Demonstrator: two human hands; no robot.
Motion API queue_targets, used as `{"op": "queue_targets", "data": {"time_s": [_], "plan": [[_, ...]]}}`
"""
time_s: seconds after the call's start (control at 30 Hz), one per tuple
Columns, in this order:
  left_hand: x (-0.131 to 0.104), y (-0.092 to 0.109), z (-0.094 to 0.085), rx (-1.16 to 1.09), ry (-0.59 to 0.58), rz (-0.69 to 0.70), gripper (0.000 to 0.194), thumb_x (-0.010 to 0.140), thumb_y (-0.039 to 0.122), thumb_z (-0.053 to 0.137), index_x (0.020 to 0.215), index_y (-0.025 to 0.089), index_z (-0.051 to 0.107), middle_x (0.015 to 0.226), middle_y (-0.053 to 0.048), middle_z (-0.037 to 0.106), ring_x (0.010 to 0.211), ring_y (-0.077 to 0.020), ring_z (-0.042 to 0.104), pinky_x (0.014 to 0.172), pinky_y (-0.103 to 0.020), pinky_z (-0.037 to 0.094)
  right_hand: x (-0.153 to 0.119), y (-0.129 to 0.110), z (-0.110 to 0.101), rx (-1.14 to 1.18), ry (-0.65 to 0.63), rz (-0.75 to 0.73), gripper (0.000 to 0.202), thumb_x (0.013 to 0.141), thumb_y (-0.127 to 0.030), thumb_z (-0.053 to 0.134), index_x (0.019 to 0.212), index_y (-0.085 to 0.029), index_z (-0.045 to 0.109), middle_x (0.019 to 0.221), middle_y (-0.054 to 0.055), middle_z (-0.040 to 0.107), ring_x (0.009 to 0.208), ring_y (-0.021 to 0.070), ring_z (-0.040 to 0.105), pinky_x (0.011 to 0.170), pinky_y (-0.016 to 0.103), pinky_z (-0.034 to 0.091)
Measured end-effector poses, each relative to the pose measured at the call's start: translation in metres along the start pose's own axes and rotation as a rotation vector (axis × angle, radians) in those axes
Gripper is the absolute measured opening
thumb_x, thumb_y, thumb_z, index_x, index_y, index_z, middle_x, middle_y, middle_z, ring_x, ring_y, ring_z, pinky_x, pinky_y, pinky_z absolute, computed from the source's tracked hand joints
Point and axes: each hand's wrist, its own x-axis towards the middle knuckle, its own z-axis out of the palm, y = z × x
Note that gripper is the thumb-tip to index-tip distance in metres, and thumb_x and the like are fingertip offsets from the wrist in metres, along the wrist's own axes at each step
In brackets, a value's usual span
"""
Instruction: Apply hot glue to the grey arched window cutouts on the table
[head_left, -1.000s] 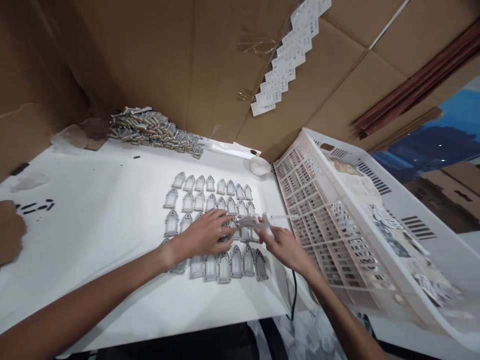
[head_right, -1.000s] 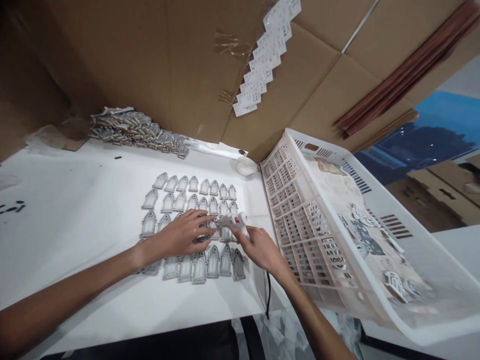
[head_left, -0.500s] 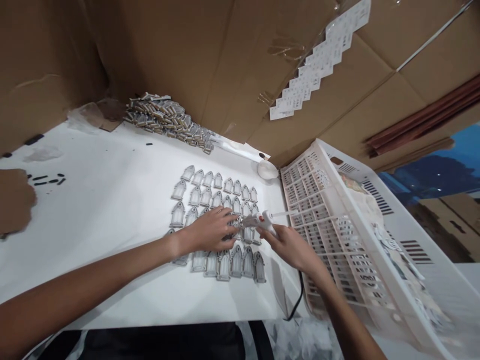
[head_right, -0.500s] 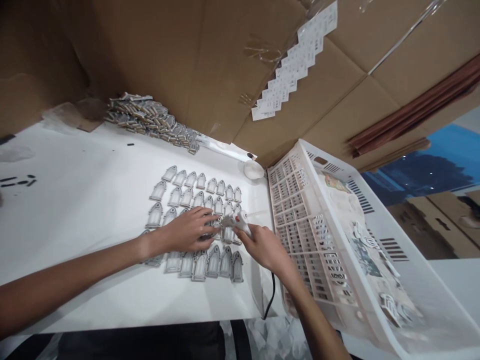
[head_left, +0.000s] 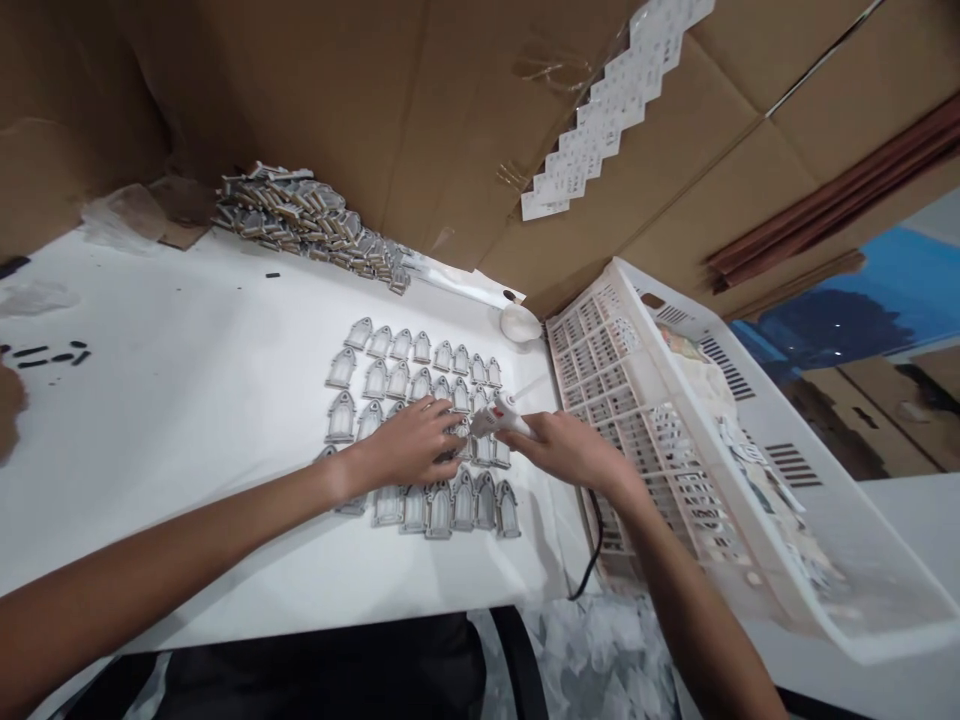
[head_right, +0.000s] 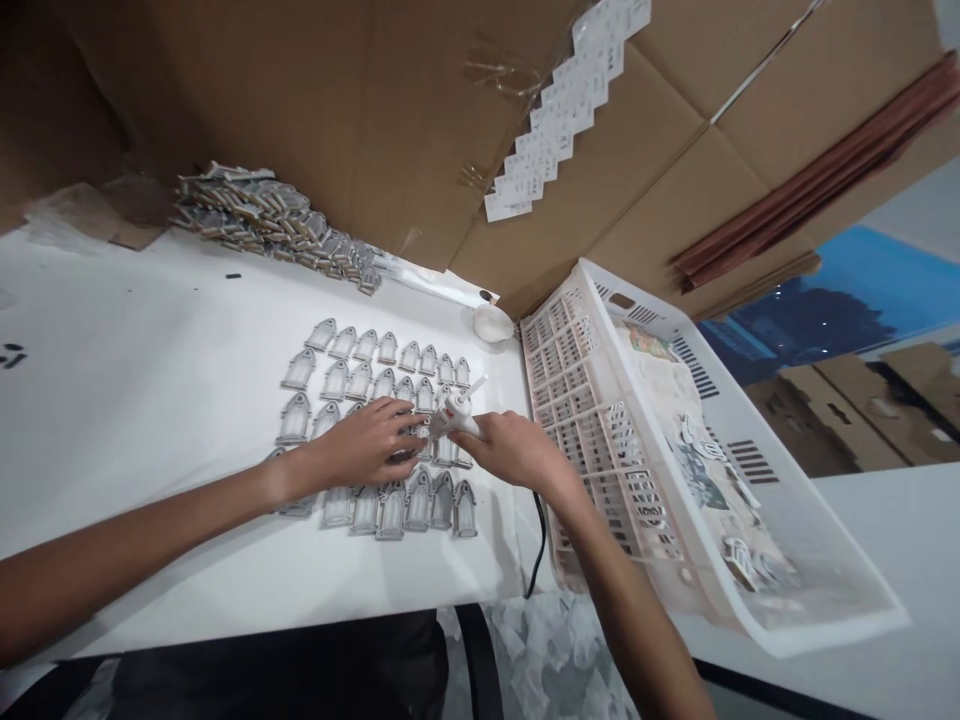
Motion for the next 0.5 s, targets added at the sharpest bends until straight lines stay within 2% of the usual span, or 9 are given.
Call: {"op": "queue_targets", "data": {"time_s": [0.13, 0.3, 0.4, 0.5], "plan": [[0.0, 0.0, 0.001, 0.051, -0.012, 0.022, 0.027, 0.102, 0.038, 0.06, 0.115, 0.025, 0.079, 0.137, -0.01, 0.072, 0.127, -0.0341, 0.059, 0.103, -0.049, 0.048, -0.015, 0.018, 0.01, 0.235, 0.029, -0.007, 0.056, 0.103, -0.069, 0.045, 0.087, -0.021, 0.069, 0.076, 0.006, 0.07, 0.07, 0.0226, 0.064, 0.064, 0.03, 0.038], [-0.001, -0.002, 0.003, 0.064, 0.02, 0.036, 0.026, 0.103, 0.034, 0.057, 0.113, 0.023, 0.078, 0.136, -0.009, 0.073, 0.125, -0.0329, 0.061, 0.101, -0.047, 0.048, -0.034, 0.04, 0.043, 0.505, 0.108, 0.085, 0.06, 0.098, -0.077, 0.05, 0.08, -0.021, 0.063, 0.067, 0.0, 0.059, 0.064, 0.0186, 0.057, 0.062, 0.03, 0.039], [0.0, -0.002, 0.004, 0.075, 0.014, 0.04, 0.027, 0.103, 0.034, 0.056, 0.112, 0.022, 0.078, 0.136, -0.009, 0.074, 0.125, -0.0318, 0.062, 0.102, -0.046, 0.048, -0.041, 0.042, 0.057, 0.584, 0.117, 0.109, 0.059, 0.097, -0.075, 0.053, 0.079, -0.02, 0.063, 0.067, 0.0, 0.059, 0.066, 0.0184, 0.057, 0.065, 0.031, 0.042], [0.0, -0.003, 0.004, 0.073, 0.009, 0.038, 0.027, 0.104, 0.035, 0.056, 0.113, 0.022, 0.078, 0.137, -0.009, 0.073, 0.125, -0.0316, 0.061, 0.104, -0.046, 0.048, -0.044, 0.038, 0.063, 0.634, 0.092, 0.117, 0.059, 0.098, -0.075, 0.053, 0.085, -0.019, 0.069, 0.067, 0.0, 0.06, 0.067, 0.019, 0.058, 0.065, 0.031, 0.043]]}}
